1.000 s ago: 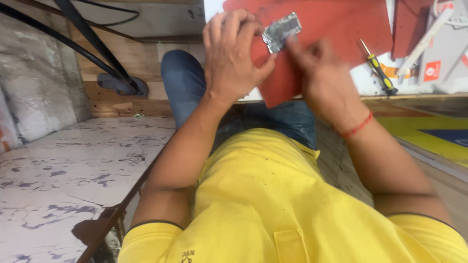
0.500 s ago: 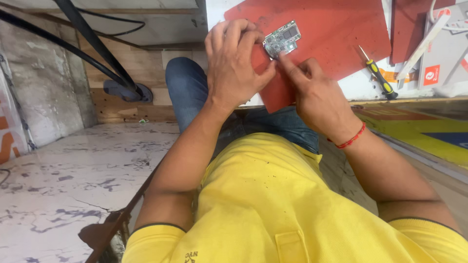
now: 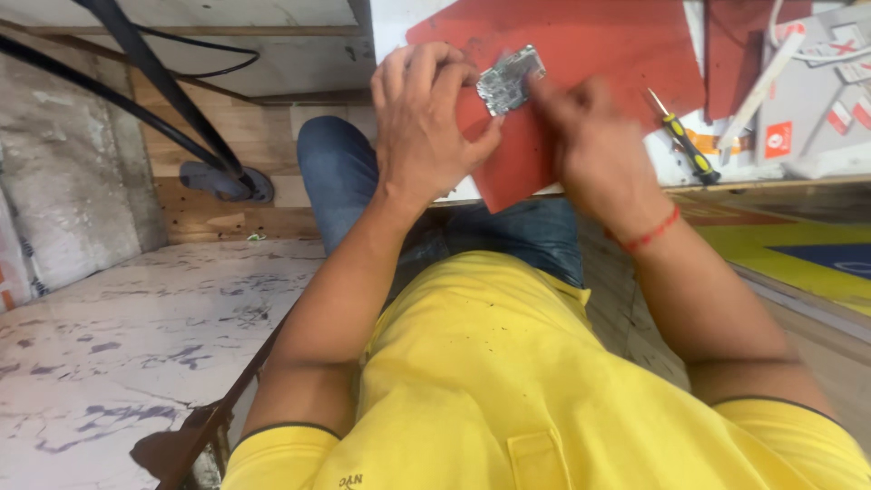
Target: The person uses a hot air gun to heat a small circuit board placed on a red mat. They then use a small brush to clean the surface of the board.
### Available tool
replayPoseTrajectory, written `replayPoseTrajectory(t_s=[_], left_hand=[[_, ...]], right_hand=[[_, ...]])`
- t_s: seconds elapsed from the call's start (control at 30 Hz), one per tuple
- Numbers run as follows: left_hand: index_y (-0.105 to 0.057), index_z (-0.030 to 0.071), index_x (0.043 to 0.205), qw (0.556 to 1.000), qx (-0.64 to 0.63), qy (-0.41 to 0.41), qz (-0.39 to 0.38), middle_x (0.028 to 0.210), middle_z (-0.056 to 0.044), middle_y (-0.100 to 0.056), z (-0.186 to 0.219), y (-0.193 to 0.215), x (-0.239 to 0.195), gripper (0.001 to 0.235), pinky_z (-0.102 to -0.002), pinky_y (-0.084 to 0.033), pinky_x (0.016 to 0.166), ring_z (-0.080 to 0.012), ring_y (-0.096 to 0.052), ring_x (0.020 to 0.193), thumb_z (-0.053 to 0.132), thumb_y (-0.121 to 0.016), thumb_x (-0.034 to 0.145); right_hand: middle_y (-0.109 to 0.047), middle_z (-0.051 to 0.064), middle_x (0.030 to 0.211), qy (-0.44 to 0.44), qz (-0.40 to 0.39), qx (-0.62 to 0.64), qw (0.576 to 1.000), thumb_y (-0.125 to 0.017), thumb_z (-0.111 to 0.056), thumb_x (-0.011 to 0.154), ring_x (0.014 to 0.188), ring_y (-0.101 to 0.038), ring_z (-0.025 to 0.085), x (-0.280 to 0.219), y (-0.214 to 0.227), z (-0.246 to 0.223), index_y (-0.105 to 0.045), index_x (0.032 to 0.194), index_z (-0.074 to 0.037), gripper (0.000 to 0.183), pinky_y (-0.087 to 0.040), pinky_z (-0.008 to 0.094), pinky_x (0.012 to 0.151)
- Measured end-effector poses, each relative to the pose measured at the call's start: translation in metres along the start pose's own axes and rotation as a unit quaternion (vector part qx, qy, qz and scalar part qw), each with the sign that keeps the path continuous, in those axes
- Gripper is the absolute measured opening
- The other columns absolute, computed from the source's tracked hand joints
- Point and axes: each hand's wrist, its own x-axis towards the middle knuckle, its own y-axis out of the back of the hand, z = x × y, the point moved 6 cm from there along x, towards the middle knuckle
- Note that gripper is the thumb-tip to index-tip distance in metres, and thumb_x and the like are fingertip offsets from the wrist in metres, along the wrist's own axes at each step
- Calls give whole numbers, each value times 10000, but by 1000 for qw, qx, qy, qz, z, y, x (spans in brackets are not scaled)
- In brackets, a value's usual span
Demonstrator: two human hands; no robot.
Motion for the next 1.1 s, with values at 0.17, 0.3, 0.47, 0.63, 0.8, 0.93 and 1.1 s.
replayPoseTrajectory(t_s=[0.17,0.3,0.47,0.63,0.8,0.93,1.1], left_hand=[[-662,89,1096,1000,3,-1,5,1228,-77,-530,3,6,5,486,-510,-330,1089,-335,-440,1236,336,-884,741],[-689,107,1113,1000,-3,9,-10,1207,-57,-562,11,7,6,500,-511,-333,1094,-319,-457,1235,366,-884,732],[-739,98,1108,1000,14,-8,-15,1197,-65,-605,10,10,5,472,-536,-317,1094,-322,-473,1210,414,-866,782],[-743,50,1161,998,23,-51,-4,1172,-62,-613,8,3,8,491,-574,-296,1158,-304,-510,1178,356,-863,796],[-724,24,1189,997,-17,-69,-4,1166,-94,-603,6,11,-1,522,-548,-345,1153,-313,-542,1141,298,-887,775],[-702,42,1160,998,-38,-47,13,1150,-117,-592,0,17,2,514,-499,-393,1107,-327,-548,1134,293,-901,757],[-722,72,1178,999,-38,-26,-4,1151,-130,-591,4,12,-17,527,-496,-413,1024,-353,-537,1120,293,-892,731]], right_hand=[[-621,240,1082,24,-33,18,999,-516,-9,874,797,-654,448,7,2,-15,-543,1491,-120,627,-547,516,692],[-598,268,1128,-67,12,2,998,-500,20,917,838,-645,467,-4,9,9,-486,1540,-85,632,-536,517,693],[-598,252,1114,-78,-48,12,996,-501,34,861,834,-647,456,-11,0,14,-460,1535,-104,689,-537,514,723],[-610,232,1090,-70,-32,51,996,-500,36,857,838,-649,452,-10,2,-12,-478,1521,-119,682,-533,514,725],[-627,233,1112,-59,2,39,998,-505,21,925,860,-658,447,1,4,-19,-519,1505,-142,603,-535,513,754],[-633,238,1098,-37,-4,41,998,-530,1,871,858,-667,447,4,0,-17,-526,1473,-138,618,-545,505,729],[-636,243,1155,-24,-4,32,999,-517,1,916,848,-647,466,-20,-13,-18,-547,1471,-130,570,-526,531,726]])
